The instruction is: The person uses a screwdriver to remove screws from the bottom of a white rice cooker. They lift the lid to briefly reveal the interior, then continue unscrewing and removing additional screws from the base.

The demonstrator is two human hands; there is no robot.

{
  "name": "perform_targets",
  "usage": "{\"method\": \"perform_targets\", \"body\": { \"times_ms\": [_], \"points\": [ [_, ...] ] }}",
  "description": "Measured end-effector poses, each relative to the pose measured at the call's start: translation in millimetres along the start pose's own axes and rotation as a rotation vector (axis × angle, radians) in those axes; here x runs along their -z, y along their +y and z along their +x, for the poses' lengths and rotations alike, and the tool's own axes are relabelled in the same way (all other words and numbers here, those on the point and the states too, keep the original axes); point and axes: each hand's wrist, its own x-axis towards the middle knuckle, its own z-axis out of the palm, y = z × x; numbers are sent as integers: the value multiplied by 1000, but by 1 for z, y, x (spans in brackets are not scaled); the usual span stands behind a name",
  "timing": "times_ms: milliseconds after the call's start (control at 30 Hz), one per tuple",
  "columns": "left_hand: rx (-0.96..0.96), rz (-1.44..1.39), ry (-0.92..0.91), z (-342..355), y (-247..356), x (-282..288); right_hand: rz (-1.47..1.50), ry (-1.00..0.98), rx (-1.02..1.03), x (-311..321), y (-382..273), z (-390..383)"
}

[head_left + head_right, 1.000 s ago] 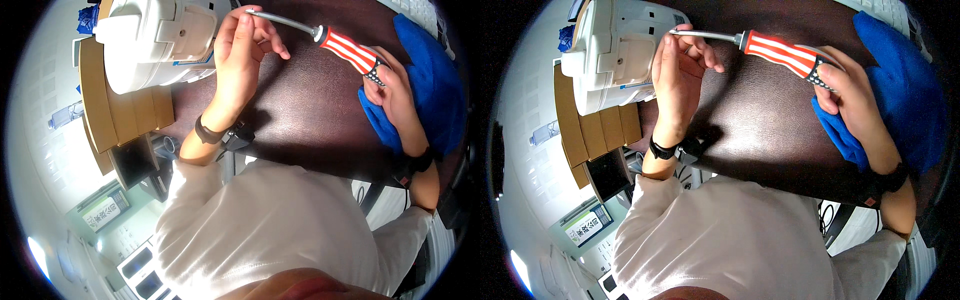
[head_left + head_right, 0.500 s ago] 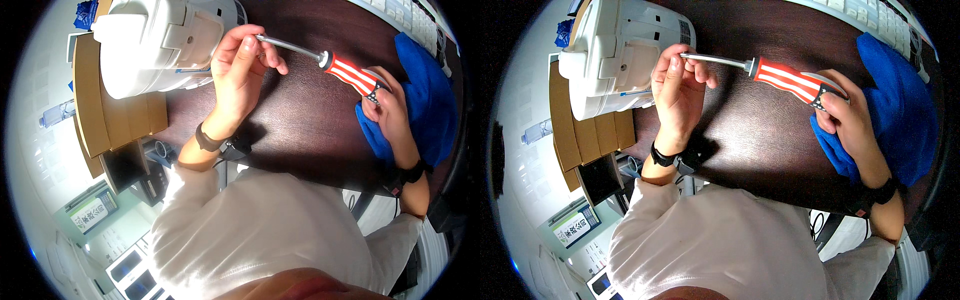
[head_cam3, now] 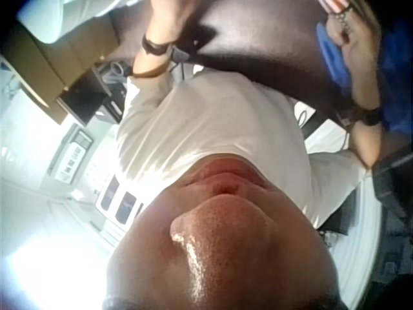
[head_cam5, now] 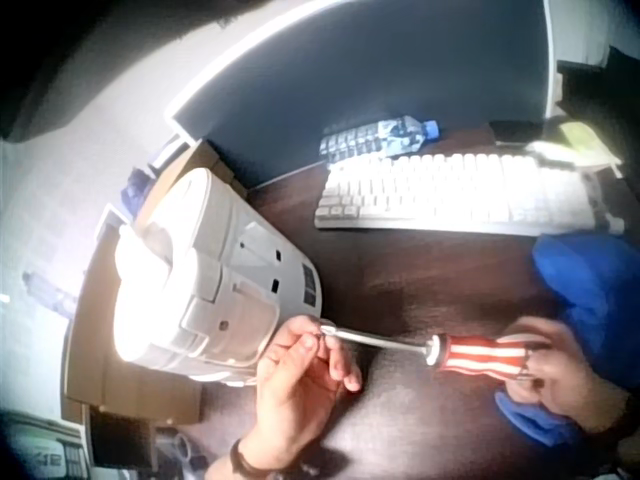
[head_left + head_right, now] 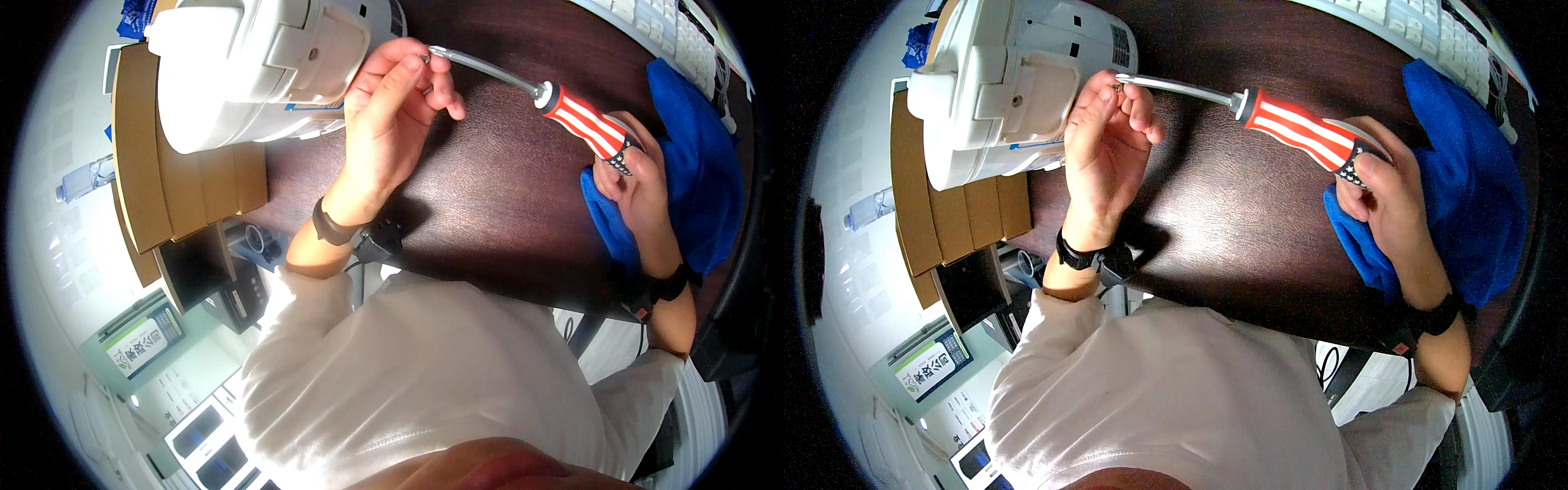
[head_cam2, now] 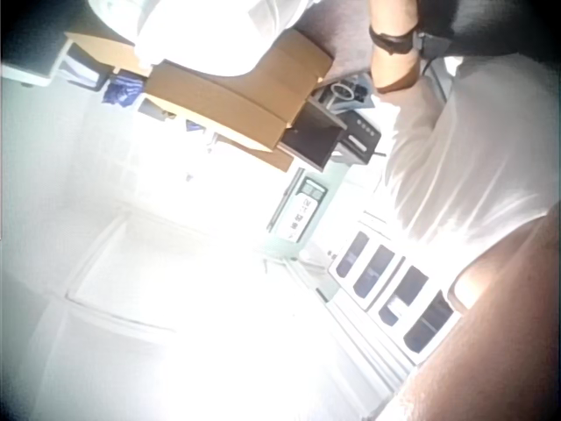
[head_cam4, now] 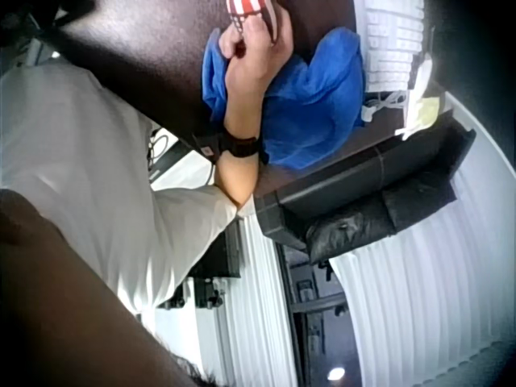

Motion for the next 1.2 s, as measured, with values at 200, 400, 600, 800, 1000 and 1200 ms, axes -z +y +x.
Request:
{"method": "perform_targets", "body": {
  "times_ms": [200, 400, 600, 800, 1000, 1200],
  "points": [
    [64, -151, 26, 5, -4, 2, 16, 51, 11, -4, -1, -2],
    [141, -197, 70, 4, -4, 0, 46, 65, 18, -6, -1, -3],
    [121, -184, 17, 4, -5, 2, 28, 70, 20, -6, 1, -2],
    [127, -195, 6, 3, -6, 1, 42, 76, 19, -6, 1, -3],
    [140, -23, 61, 3, -3, -3, -9, 68, 36, -5, 0, -4],
    [111, -56, 34, 4, -4, -5, -82, 80, 64, -9, -4, -6]
  ]
}}
